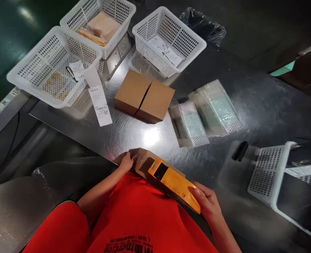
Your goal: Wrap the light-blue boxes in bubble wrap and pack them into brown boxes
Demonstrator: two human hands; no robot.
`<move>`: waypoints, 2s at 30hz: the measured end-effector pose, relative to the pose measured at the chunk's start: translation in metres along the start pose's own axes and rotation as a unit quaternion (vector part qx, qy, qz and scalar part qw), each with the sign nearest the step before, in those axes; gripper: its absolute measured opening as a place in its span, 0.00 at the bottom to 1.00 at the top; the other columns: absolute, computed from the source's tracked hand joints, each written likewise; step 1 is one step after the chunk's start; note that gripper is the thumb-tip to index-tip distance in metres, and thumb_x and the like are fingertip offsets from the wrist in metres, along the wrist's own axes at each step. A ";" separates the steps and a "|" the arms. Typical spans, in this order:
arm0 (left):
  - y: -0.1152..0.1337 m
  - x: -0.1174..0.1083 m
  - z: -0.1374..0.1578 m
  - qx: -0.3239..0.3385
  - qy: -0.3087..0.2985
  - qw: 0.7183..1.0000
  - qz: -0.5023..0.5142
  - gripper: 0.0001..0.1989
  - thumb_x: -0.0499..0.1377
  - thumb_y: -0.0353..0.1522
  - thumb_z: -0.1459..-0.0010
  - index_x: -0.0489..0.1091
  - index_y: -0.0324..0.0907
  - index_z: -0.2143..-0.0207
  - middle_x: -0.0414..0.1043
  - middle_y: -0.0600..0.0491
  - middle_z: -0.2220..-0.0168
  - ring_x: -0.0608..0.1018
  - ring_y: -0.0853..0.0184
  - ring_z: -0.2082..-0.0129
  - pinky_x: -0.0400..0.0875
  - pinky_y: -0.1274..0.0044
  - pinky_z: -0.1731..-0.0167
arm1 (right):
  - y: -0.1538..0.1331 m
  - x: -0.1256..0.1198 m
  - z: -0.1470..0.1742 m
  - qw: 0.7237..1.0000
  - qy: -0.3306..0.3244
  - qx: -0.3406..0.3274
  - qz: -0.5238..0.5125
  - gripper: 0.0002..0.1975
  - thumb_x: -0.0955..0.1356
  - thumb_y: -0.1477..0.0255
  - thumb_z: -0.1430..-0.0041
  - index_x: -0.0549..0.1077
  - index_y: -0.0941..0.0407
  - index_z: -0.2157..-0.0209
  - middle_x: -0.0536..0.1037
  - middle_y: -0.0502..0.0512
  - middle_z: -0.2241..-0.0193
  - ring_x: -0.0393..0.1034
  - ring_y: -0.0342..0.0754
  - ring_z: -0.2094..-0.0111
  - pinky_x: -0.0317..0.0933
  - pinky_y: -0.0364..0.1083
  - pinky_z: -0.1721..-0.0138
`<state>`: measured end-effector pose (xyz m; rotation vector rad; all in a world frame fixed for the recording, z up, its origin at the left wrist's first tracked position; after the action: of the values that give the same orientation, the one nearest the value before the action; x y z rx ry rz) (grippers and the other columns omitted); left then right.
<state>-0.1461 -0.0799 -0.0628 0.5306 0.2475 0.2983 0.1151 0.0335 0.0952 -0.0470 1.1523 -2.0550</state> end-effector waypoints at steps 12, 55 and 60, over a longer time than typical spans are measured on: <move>0.003 0.010 0.073 0.308 -0.120 0.943 -0.023 0.36 0.50 0.42 0.36 0.41 0.48 0.30 0.38 0.53 0.27 0.46 0.62 0.29 0.45 0.68 0.31 | -0.003 0.005 0.002 1.000 -0.003 -0.025 0.001 0.31 0.66 0.41 0.50 0.62 0.55 0.83 0.55 0.47 0.84 0.49 0.41 0.81 0.45 0.42 0.82; 0.108 0.003 0.071 0.448 -0.038 0.549 -0.704 0.47 0.64 0.44 0.59 0.50 0.37 0.40 0.64 0.35 0.43 0.69 0.43 0.43 0.49 0.47 0.38 | 0.186 -0.159 0.024 0.990 -0.138 -0.014 -0.016 0.27 0.67 0.45 0.54 0.63 0.55 0.82 0.58 0.43 0.82 0.53 0.40 0.79 0.46 0.42 0.76; 0.109 0.007 0.077 0.408 -0.018 0.528 -0.745 0.49 0.64 0.42 0.62 0.50 0.32 0.40 0.65 0.31 0.44 0.68 0.41 0.41 0.45 0.46 0.37 | 0.181 -0.143 0.011 0.980 -0.084 0.000 0.180 0.25 0.63 0.49 0.47 0.73 0.56 0.78 0.71 0.51 0.79 0.64 0.46 0.75 0.51 0.43 0.73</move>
<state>-0.1394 -0.0239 0.0582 1.0523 0.7256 -1.6459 0.3288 0.0621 0.0121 -0.0111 0.9767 -1.6963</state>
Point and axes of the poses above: each hand's wrist, its own z-axis away from the middle knuckle, its own x-axis out of the palm, y = z × x, the point moved 3 cm from there along -z, towards the middle knuckle
